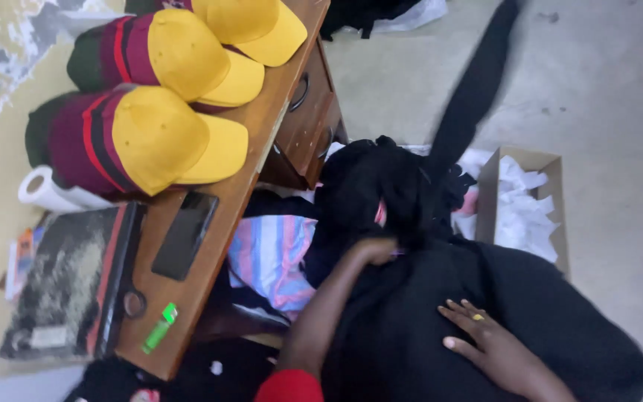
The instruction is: A person is meticulously removing loose threads from an embroidered patch on a black garment using their fingers and a small tool.
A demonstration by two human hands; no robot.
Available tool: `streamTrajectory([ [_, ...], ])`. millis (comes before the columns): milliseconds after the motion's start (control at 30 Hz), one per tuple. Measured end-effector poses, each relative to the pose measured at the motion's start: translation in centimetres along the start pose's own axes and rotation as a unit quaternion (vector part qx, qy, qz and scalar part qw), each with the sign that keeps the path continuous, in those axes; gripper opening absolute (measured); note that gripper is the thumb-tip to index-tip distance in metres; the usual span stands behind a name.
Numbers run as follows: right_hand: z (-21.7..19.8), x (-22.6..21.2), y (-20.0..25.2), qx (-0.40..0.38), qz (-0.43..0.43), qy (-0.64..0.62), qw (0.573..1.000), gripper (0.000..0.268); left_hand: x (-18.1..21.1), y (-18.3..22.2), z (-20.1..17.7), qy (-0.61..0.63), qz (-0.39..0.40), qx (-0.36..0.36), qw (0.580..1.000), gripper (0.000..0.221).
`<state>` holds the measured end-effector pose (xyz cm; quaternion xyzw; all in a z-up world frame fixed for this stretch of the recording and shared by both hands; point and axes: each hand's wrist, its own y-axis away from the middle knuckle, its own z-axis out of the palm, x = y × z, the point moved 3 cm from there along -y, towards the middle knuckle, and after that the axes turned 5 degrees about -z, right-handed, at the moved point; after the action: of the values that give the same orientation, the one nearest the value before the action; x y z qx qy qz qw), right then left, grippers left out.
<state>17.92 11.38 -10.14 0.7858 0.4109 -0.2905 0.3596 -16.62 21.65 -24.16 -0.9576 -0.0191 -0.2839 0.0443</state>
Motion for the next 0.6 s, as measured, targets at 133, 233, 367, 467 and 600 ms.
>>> streamTrajectory([
  [133, -1.6, 0.5, -1.0, 0.049, -0.045, -0.021, 0.998, 0.065, -7.5, 1.4, -2.6, 0.046, -0.095, -0.086, 0.991, 0.020],
  [233, 2.4, 1.4, -0.4, 0.040, -0.022, -0.043, 0.998, 0.063, 1.5, 5.7, -14.2, 0.001, -0.119, 0.078, 0.990, 0.028],
  [367, 0.1, 1.4, -2.0, 0.051, -0.042, -0.019, 0.998, 0.061, 20.8, 8.3, -34.5, -0.087, 0.071, 0.422, 0.900, 0.031],
  [467, 3.3, 0.7, -0.2, 0.046, -0.021, -0.047, 0.998, 0.061, 13.9, 2.9, -18.1, -0.031, -0.073, 0.232, 0.969, 0.047],
  [600, -1.5, -0.1, 0.3, 0.115, -0.021, -0.008, 0.993, 0.061, 0.3, 4.3, -3.8, 0.063, -0.197, 0.005, 0.978, 0.075],
])
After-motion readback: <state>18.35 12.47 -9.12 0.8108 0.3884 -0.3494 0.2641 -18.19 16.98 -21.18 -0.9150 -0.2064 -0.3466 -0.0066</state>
